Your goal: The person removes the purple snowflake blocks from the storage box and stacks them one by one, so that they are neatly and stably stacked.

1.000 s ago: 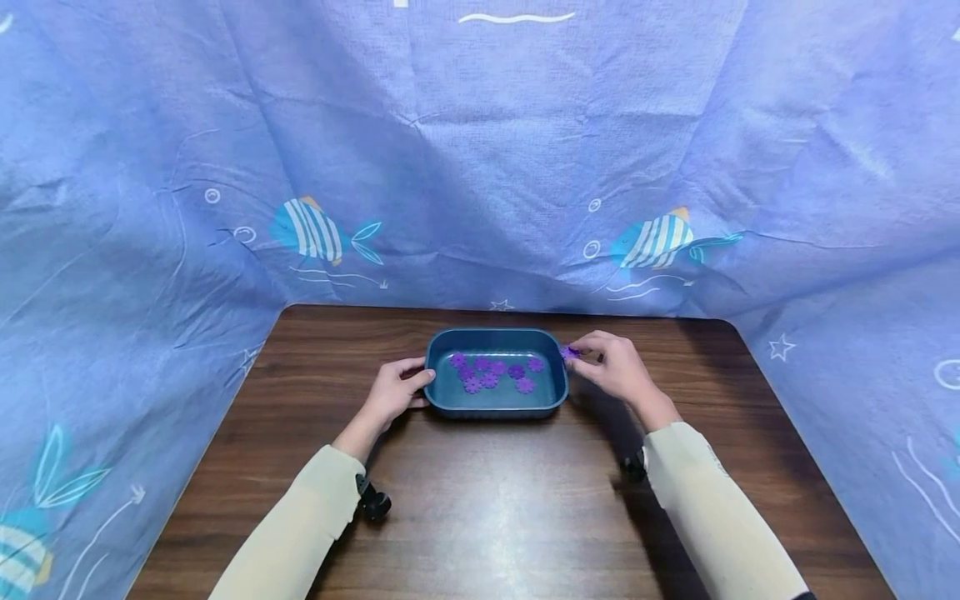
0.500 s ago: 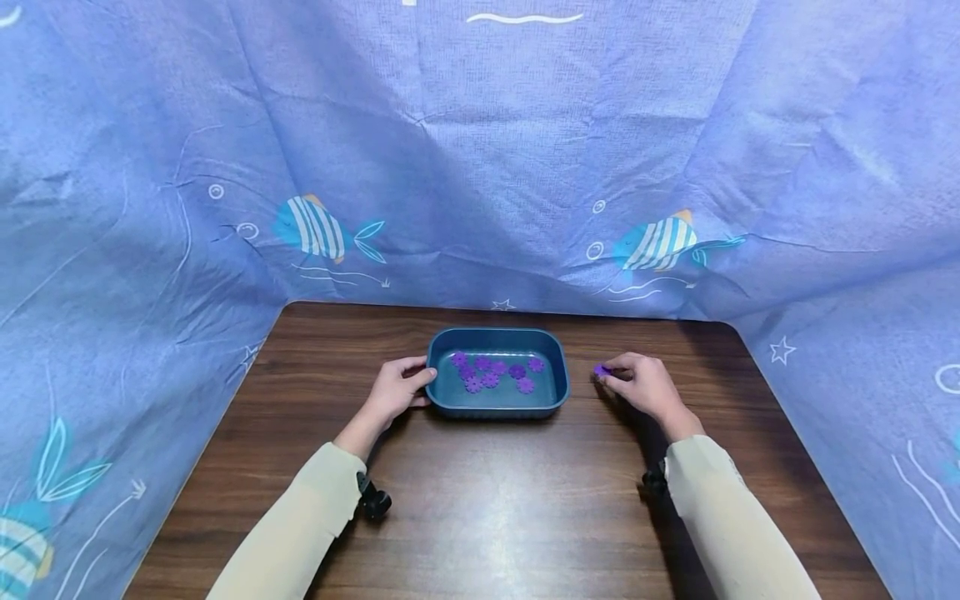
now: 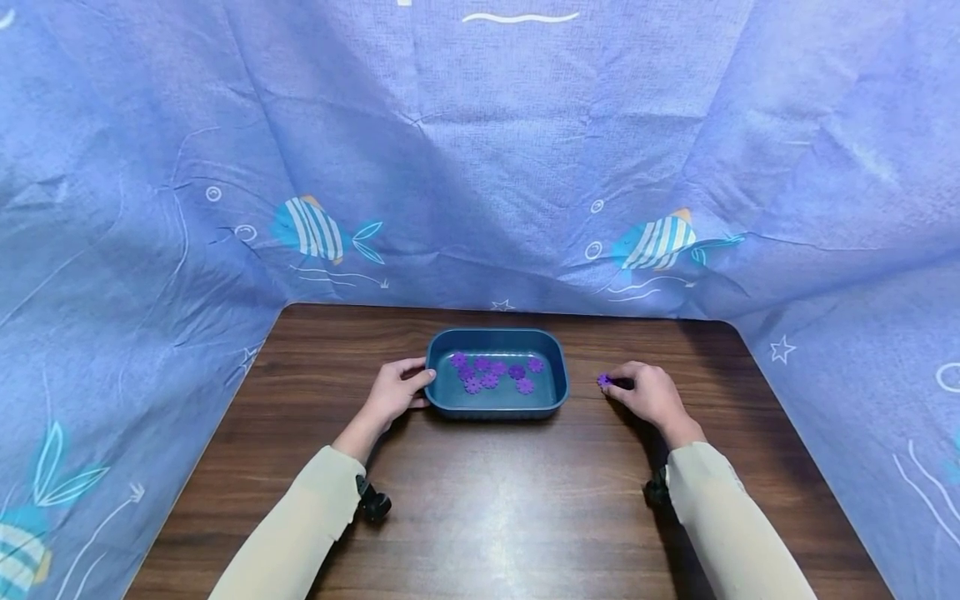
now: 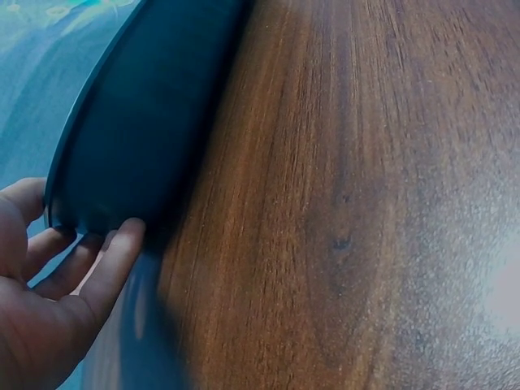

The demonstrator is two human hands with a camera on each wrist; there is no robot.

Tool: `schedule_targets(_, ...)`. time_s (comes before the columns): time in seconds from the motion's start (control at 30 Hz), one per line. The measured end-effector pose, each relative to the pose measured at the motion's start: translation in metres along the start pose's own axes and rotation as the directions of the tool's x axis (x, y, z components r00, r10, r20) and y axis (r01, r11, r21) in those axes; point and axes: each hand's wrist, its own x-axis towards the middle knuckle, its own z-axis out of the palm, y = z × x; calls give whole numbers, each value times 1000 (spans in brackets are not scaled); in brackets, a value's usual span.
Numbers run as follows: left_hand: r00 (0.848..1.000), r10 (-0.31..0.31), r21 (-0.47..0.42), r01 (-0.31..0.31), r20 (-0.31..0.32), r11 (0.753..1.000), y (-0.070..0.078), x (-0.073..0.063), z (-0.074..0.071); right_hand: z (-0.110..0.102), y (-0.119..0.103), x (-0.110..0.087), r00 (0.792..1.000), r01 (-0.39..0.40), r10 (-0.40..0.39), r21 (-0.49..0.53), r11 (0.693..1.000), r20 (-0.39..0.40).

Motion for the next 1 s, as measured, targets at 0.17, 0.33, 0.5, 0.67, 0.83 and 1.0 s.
schedule_targets(0.17,1000,4,0,-4,-1,1000,-1,0,0,1,-1,2,1000,-7,7,-28,1000,18)
schedule_targets(0.33,1000,7,1,-7,1,1000,-3,1,0,1,-1,2,999,-23,24,-38,999,33)
schedule_targets(0.5,1000,7,-1,-7,-3,1000,-2,1,0,-1,0,3,998,-40,42,-39,998,47)
schedule_targets(0.67,1000,7,-8,-8,-11,1000,-4,2,1,-1,1,3,999,-32,33,-25,999,42)
schedule_targets(0.83,1000,3,-20,-4,-23,1000,-4,3,2,-1,3,3,998,-38,38,5,999,43)
schedule_targets(1.0,1000,10,-8,-10,-22,1000,-4,3,2,-2,3,3,998,-53,51,46,998,35)
